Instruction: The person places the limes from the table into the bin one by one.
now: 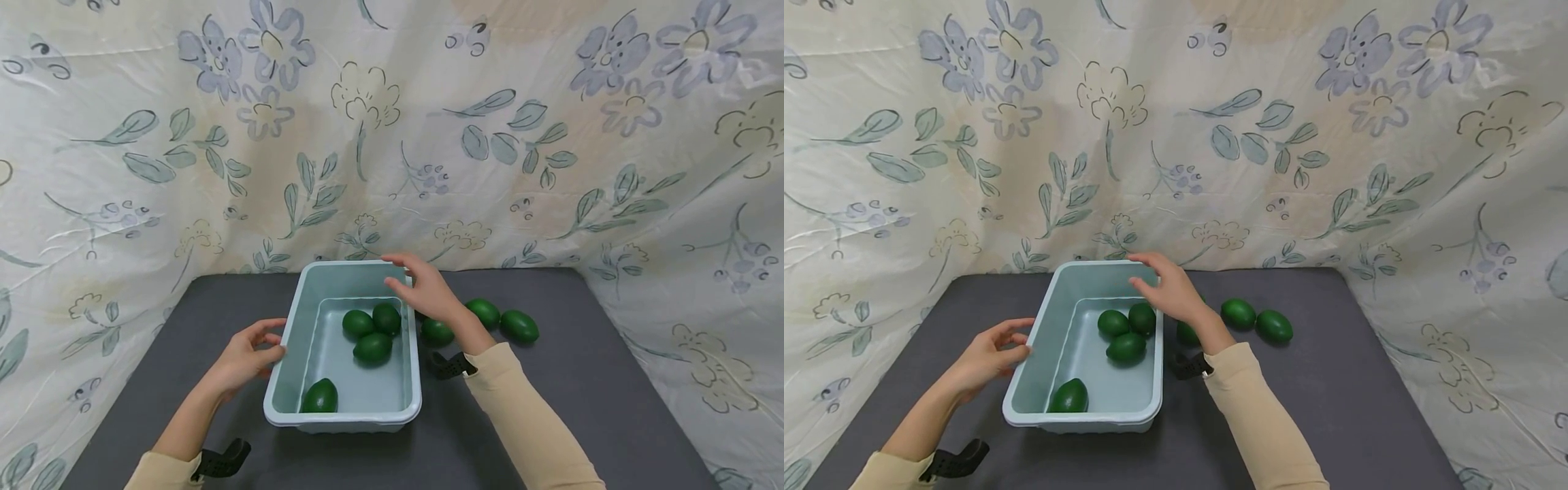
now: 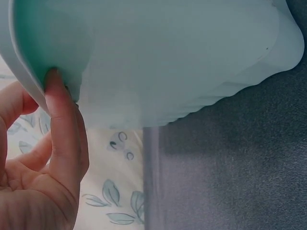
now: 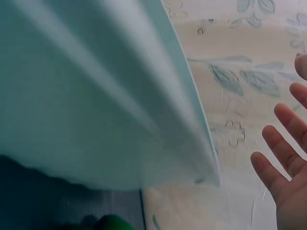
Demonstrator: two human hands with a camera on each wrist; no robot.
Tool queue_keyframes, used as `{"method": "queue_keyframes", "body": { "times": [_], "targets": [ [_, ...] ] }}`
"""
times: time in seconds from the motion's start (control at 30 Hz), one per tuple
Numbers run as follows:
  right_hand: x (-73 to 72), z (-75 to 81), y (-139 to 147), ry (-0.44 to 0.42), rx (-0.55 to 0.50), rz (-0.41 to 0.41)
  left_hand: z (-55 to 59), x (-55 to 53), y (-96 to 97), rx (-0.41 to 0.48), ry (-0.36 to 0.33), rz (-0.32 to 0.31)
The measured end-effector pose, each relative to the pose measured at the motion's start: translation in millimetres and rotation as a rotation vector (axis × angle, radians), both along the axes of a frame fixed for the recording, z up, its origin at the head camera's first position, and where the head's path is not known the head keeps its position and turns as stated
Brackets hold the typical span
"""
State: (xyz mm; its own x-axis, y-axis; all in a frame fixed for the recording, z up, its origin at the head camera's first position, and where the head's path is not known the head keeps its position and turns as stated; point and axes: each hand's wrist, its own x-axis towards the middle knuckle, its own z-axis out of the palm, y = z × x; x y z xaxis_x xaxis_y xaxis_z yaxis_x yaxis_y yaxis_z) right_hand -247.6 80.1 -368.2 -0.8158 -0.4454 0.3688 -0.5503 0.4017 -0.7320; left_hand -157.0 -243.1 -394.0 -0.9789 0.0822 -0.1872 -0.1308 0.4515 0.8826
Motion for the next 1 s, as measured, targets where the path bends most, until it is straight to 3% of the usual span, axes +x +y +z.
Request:
{"method": "queue_keyframes", "body": {
  "times": [0.3, 0.67, 1.0],
  "targets": [
    [-0.3, -19.7, 27.9, 0.041, -0.056, -0.066, 0.8, -0.1, 0.5, 0.002, -0.003, -0.005],
    [5.1, -49.7, 52.8, 0.011, -0.07, -0.185, 0.8, -0.9, -0.3, 0.033, -0.012, -0.018],
    [8.4, -79.9, 68.0, -0.051, -0.046, -0.229, -0.4, -0.6, -0.8, 0.039, -0.007, -0.019]
  ]
}}
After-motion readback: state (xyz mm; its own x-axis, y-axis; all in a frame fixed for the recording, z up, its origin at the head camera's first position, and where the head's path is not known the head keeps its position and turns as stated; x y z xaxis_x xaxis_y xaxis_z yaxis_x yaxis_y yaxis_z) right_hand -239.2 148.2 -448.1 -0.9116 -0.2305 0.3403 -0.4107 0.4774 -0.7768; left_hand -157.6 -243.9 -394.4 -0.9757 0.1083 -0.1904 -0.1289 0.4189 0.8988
